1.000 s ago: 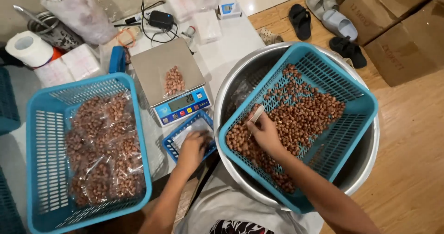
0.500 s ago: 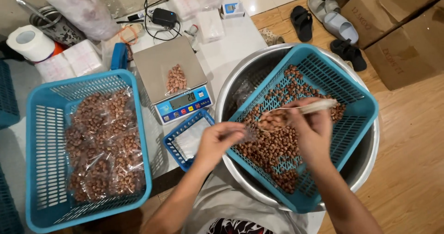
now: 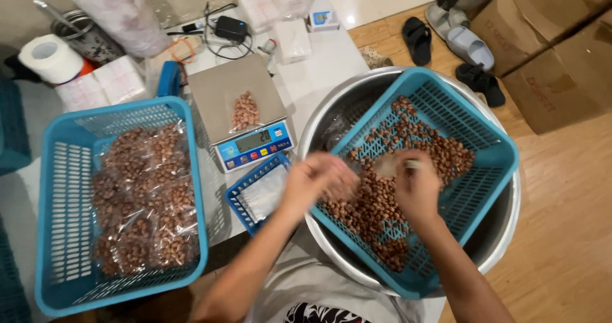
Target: Packing peanuts into small plastic bags using a scoop and weighing them on a digital scale.
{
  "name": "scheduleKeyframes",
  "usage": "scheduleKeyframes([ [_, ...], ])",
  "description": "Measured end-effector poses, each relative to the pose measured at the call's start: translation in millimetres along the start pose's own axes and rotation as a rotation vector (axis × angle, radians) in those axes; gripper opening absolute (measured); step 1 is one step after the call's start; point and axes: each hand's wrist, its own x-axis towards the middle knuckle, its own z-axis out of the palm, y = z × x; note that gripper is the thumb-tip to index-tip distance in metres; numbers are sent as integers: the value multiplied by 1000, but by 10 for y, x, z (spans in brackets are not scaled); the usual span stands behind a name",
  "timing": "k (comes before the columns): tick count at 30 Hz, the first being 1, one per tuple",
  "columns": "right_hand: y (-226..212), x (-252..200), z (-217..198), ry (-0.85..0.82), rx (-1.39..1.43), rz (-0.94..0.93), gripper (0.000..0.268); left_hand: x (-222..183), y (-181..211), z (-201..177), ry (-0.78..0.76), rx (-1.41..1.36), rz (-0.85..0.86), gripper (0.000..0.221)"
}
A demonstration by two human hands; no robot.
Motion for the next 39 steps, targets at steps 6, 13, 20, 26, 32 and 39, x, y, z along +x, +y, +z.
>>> scheduleKeyframes([
  [6,200,-454,192,-479,93,343,7,783,-123,-1263,470,48,213,38],
  [13,132,-314,63,-348,179,328,8,1645,-614,-2180,650,738,393,22],
  [20,-72,-115,7,-211,101,230,7,1237,234,-1752,628,126,594,29],
  [26,-221,-23,117,-91,217,175,6,257,216,-804,265,-314,149,20],
  [32,-225,-135,239,36,441,207,8,-169,-352,-241,-177,-593,-360,37],
  [39,-111,-314,343,-3,698,391,15,-449,-569,164,-210,-520,-498,36],
])
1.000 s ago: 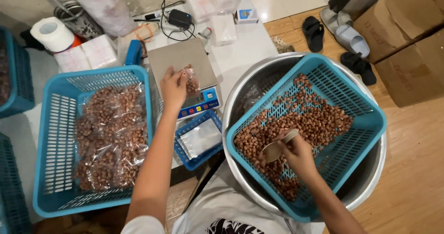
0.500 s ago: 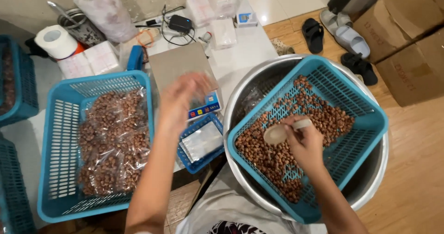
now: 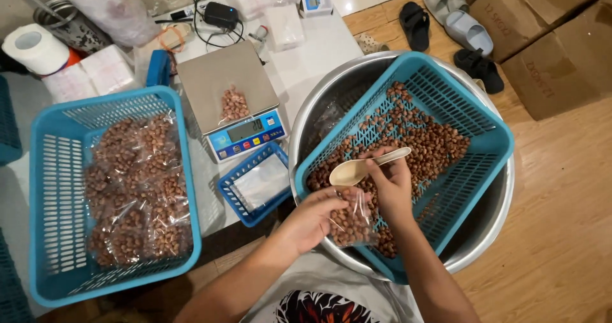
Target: Packing peanuts into small plastic bags using a scoop and weighing them on a digital scale.
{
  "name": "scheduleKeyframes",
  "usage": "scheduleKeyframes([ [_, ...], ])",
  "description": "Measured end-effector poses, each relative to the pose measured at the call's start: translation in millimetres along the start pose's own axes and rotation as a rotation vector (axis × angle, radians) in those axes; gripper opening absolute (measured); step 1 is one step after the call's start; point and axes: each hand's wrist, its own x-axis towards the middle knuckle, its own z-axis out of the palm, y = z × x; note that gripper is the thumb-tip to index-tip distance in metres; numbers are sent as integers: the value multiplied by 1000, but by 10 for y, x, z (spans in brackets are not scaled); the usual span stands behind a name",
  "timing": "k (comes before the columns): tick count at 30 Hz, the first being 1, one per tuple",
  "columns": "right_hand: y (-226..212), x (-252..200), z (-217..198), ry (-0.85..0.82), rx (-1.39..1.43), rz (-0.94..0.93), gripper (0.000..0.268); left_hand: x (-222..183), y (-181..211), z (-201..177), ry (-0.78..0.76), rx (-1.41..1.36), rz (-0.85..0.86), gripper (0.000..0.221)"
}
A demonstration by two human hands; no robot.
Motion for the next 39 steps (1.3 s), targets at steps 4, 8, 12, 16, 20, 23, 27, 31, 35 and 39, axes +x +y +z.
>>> scheduleKeyframes([
  [4,12,-23,-6,-9,93,69,16,0,-46,51,-4,-58,-38,32],
  [8,25,-20,-22,-9,121,99,16,104,-194,-119,-12,-82,-73,35],
  [12,5,-24,-1,32,178,158,18,-2,-119,-73,29,-80,-142,32],
  [16,79,19,-113,43,145,164,16,-48,359,-170,196,170,88,20],
  [20,53,-1,-120,38,-258,-46,8,261,1279,-742,459,496,730,31],
  [23,-36,-26,-44,29,-287,-55,7,944,1670,-1929,790,1085,900,36],
  [27,149,-23,-139,52,-307,-38,10,1264,1935,-2513,956,1219,928,33],
  [31,89,-30,-105,36,-295,-30,10,1208,2278,-2522,994,920,1039,27],
  [35,100,-34,-129,22,-302,47,18,675,2745,-2528,724,695,1205,38],
  [39,261,44,-287,18,-277,22,19,-328,2925,-2664,1161,1382,1163,29],
])
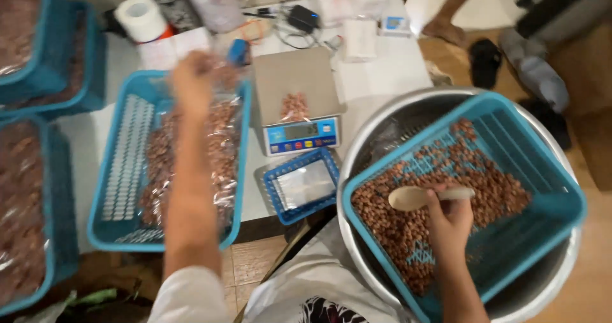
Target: Packing peanuts into small plastic bags using a scoop and weighing them on a digital scale.
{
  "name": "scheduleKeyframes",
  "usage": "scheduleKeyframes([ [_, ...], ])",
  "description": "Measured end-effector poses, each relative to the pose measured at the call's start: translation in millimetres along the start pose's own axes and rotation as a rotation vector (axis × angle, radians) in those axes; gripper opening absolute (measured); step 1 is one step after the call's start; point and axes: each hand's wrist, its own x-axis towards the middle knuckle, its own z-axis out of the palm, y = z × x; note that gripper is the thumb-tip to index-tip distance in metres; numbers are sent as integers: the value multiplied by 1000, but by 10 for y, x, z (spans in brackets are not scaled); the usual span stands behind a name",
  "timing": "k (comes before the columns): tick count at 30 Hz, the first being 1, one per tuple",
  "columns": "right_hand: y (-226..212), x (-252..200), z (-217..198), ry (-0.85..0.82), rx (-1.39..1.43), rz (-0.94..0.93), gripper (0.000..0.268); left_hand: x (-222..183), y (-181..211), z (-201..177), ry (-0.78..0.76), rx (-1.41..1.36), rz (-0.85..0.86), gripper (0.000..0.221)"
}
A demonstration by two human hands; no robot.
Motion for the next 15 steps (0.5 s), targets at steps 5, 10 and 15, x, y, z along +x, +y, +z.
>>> scheduleKeyframes([
  [5,-219,480,-125,27,-264,-235,9,-577,-660,-198,33,405,166,9],
  [10,251,1000,-73,165,-417,-332,8,-961,-119,-188,-120,440,62,17],
  [15,328,545,588,-77,-266,-173,12,-1658,1180,148,-414,-438,-218,29],
])
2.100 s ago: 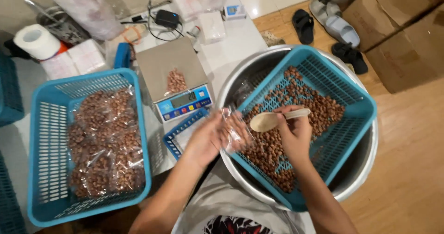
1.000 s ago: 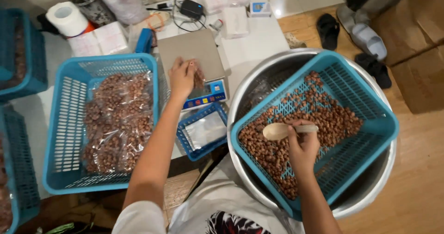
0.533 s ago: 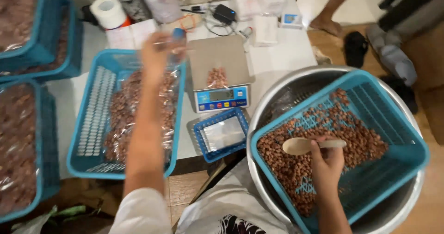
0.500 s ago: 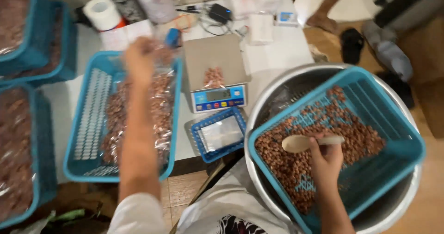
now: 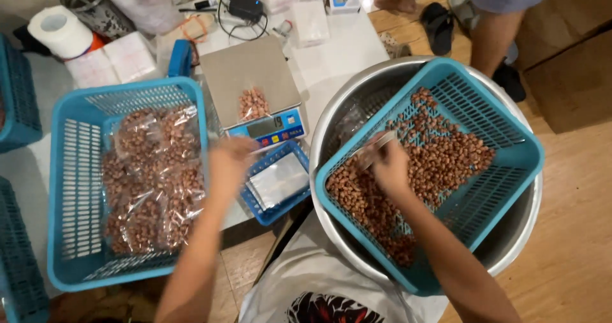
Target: Packing peanuts into small plastic bags using a scoop and weighing them on a digital scale.
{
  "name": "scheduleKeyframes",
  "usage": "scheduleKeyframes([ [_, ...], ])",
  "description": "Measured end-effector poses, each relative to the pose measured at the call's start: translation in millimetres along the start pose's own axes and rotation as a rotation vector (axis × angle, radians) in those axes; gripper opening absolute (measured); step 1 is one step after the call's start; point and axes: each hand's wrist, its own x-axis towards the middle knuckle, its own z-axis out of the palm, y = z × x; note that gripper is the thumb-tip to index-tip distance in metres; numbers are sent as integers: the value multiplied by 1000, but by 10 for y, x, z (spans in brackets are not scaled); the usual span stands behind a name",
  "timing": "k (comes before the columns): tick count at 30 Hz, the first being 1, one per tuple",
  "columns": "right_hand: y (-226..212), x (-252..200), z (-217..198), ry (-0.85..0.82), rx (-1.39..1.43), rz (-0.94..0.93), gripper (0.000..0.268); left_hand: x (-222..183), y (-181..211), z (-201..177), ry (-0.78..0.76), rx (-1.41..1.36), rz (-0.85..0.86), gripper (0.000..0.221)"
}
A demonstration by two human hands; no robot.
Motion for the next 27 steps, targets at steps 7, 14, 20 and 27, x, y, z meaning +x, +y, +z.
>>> scheduleKeyframes([
  [7,-89,-405,115,-132,122,224,11,-579,-55,610,-532,612,343,47],
  [14,-342,-363,23,-132,598,691,18,-472,-181,626,-7,-559,-486,9],
  [20,-458,-353,-276,-41,726,591,14,-434,383,865,25,-951,-511,11],
  [27,-1214,-296,-1119,172,299,-34,19,-632,1146,1266,-422,-741,-190,37],
])
